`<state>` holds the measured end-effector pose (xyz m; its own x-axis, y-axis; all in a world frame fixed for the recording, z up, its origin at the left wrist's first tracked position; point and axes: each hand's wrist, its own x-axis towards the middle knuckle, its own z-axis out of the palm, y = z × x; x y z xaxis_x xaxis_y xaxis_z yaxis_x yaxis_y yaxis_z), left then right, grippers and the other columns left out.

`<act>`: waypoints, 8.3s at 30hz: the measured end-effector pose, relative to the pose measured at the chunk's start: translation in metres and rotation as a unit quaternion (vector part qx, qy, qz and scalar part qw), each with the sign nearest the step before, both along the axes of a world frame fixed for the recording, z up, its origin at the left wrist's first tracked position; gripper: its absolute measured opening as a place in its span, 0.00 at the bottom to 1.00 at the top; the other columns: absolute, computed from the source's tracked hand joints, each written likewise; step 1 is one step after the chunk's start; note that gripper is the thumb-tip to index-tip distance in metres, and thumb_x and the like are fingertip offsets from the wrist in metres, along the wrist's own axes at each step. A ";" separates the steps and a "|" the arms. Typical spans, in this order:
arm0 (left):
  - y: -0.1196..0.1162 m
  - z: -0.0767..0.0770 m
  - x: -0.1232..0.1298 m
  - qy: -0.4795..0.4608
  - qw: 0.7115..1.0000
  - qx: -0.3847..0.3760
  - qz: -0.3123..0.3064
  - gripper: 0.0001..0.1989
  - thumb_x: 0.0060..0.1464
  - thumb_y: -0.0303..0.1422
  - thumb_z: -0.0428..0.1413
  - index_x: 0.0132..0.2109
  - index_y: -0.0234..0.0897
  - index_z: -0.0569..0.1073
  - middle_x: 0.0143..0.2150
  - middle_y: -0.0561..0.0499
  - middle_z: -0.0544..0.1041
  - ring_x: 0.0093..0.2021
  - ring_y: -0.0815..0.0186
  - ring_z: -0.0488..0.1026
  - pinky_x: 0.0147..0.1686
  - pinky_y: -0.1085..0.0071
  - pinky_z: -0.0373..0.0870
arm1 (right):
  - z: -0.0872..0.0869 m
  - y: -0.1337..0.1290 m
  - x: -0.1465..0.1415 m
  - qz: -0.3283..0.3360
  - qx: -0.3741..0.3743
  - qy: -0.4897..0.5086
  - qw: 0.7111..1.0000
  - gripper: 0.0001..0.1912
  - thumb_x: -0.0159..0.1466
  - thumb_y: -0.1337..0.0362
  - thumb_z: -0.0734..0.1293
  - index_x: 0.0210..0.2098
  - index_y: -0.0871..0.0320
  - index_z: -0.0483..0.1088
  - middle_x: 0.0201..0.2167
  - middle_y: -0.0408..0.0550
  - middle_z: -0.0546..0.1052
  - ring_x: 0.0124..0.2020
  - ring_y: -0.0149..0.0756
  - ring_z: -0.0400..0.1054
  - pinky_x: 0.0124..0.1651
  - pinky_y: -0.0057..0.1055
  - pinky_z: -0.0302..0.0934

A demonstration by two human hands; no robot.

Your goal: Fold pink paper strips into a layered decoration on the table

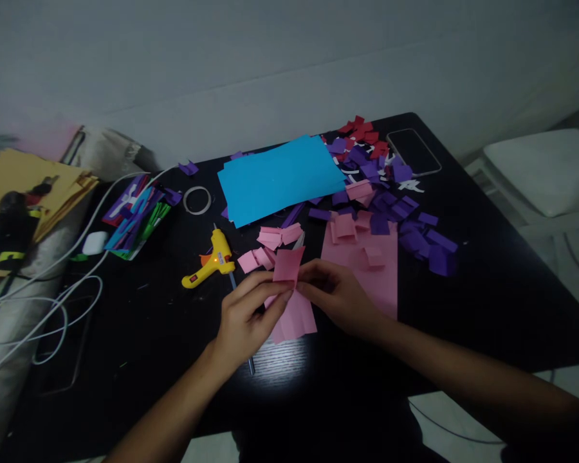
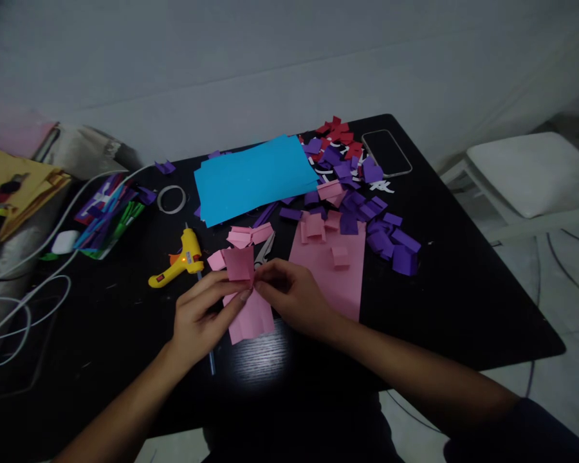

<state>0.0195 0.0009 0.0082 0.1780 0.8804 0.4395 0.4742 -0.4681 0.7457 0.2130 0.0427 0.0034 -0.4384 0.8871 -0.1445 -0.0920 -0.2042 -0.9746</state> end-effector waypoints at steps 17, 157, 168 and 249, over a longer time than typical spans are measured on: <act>0.000 -0.001 0.000 0.007 1.000 0.007 0.011 0.09 0.61 0.23 0.63 0.47 0.38 0.81 0.43 0.47 0.81 0.42 0.64 0.80 0.40 0.70 0.80 | -0.002 -0.003 0.002 0.007 0.031 -0.032 0.999 0.11 0.64 0.60 0.74 0.44 0.57 0.76 0.40 0.50 0.81 0.40 0.39 0.77 0.45 0.37 0.72; -0.001 -0.001 0.004 0.021 0.997 -0.048 0.058 0.09 0.60 0.26 0.63 0.48 0.39 0.77 0.47 0.46 0.78 0.47 0.60 0.76 0.46 0.65 0.73 | -0.005 0.001 0.001 -0.027 0.023 -0.041 0.999 0.09 0.63 0.60 0.75 0.40 0.57 0.78 0.38 0.48 0.83 0.40 0.37 0.78 0.47 0.35 0.74; -0.002 -0.004 0.006 -0.006 0.995 -0.085 0.058 0.04 0.62 0.27 0.62 0.44 0.38 0.79 0.44 0.48 0.78 0.42 0.63 0.77 0.42 0.68 0.73 | -0.004 0.000 0.000 -0.017 0.012 -0.044 0.999 0.08 0.63 0.60 0.74 0.40 0.57 0.79 0.37 0.47 0.82 0.39 0.36 0.77 0.46 0.35 0.72; 0.007 0.007 0.007 -0.237 0.921 -0.310 0.009 0.08 0.60 0.37 0.65 0.38 0.37 0.77 0.34 0.50 0.80 0.34 0.65 0.76 0.34 0.71 0.71 | -0.002 0.003 0.003 0.016 0.014 -0.034 0.999 0.08 0.64 0.59 0.73 0.38 0.56 0.78 0.37 0.48 0.82 0.40 0.40 0.77 0.46 0.37 0.70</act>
<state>0.0265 0.0083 0.0149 0.0787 0.9891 -0.1242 0.0297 0.1222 0.9921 0.2162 0.0455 0.0017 -0.4564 0.8771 -0.1498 -0.0195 -0.1782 -0.9838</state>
